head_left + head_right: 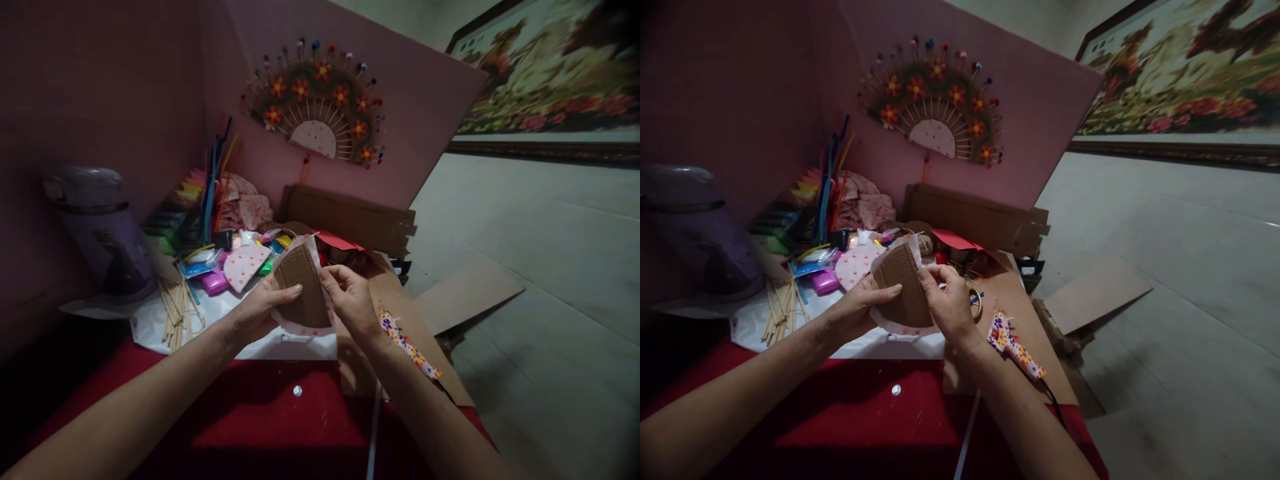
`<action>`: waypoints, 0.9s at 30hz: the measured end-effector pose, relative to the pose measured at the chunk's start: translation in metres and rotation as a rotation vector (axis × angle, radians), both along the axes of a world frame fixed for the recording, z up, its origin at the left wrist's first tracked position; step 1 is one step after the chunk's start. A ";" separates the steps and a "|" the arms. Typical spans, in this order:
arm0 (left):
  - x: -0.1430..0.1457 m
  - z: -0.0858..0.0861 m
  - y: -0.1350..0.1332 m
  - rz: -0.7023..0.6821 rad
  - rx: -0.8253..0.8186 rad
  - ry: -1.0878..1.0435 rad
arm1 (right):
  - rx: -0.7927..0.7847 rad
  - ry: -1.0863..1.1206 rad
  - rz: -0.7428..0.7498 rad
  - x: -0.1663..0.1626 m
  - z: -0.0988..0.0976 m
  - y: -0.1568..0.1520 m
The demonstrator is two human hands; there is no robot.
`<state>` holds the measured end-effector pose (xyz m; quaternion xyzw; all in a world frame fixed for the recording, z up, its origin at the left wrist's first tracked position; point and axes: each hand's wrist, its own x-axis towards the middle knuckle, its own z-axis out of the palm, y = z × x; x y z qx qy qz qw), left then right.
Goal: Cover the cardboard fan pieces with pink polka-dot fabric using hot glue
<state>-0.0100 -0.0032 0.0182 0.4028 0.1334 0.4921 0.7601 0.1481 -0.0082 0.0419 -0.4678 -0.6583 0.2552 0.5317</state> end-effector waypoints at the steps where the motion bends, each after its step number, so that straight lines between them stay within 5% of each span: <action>1: 0.000 0.000 0.000 -0.009 0.005 -0.007 | 0.008 0.007 0.004 -0.001 -0.001 0.000; 16: -0.004 -0.001 0.002 -0.068 0.045 -0.001 | -0.054 0.283 0.096 -0.004 -0.001 -0.001; 27: -0.002 -0.001 0.000 -0.038 0.016 0.012 | 0.340 -0.235 -0.210 -0.007 -0.005 -0.010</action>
